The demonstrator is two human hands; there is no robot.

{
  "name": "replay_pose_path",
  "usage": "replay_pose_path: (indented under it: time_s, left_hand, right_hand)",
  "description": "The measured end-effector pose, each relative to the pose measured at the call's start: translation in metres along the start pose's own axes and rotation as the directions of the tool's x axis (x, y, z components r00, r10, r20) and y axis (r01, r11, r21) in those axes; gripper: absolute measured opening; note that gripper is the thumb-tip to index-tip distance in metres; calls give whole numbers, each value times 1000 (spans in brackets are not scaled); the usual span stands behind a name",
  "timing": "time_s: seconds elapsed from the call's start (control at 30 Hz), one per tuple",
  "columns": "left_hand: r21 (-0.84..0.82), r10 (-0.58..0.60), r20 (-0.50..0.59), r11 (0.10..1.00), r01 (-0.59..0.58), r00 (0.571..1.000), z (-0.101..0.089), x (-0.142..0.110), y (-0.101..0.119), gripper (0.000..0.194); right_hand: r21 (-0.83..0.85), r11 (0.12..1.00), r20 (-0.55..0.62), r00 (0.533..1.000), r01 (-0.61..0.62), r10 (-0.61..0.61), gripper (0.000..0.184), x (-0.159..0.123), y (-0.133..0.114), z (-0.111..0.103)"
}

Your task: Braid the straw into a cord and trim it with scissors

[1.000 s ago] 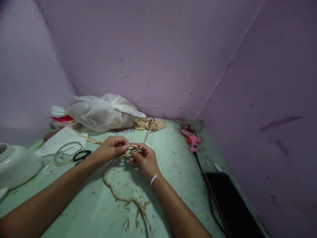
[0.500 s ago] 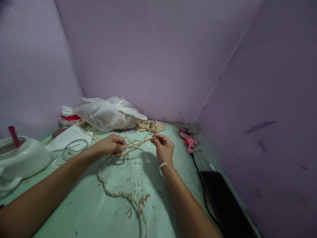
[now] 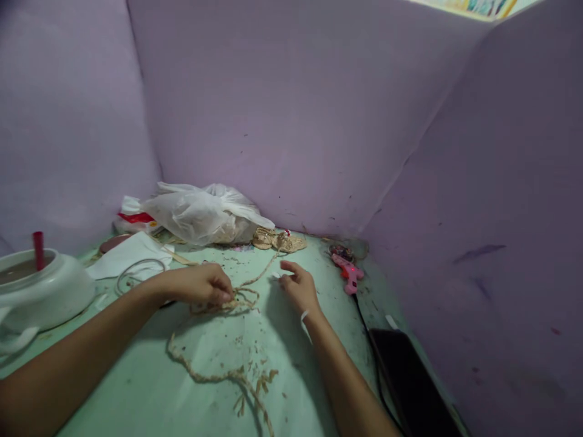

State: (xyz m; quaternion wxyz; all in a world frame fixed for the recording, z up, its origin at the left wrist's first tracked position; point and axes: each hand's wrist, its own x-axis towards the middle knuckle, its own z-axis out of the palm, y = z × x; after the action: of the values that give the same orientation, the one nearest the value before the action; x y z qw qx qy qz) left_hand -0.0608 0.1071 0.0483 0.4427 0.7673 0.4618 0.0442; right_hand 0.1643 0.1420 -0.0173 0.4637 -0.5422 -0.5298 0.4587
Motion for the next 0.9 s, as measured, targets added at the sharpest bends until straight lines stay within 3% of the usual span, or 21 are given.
replay_pose_path:
  time_s: [0.13,0.3,0.4,0.5,0.63,0.73,0.83,0.9]
  left_hand:
    - [86,58,99,994,-67,993,21,4,7,18]
    - [185,164,73,967,-174,984,45,10,17,23]
    - [197,192,58,960,-200,980,50,9,19,21]
    - [226,208,-49,955,-192,977,51,9,20,19]
    - [248,192,-204,959,-139,960,54,14,20,25]
    - [236,226,-252,957,-167,941,59,19,17,31]
    - [200,260,-305,958,-205,916,64,23,11,31]
    - [154,280,-358,959,-239,891,66,26,8,29]
  right_hand:
    - [-39,982,-146,973,-186,179,20,28,-2,-11]
    - [-16,872,-14,872,-489,488,26,60,-16,6]
    - [76,847,25,850,-527,526,28,74,-19,12]
    - [190,878,-48,889,-440,456,30,86,-21,1]
    - [297,928,-155,948,-225,279,30,104,-36,-24]
    - [350,935,-183,974,-65,136,26,115,-58,-34]
    - [395,916,-181,983,66,7,8,121,-85,-33]
    - [419,900,-162,985,121,-57,12,122,-105,-31]
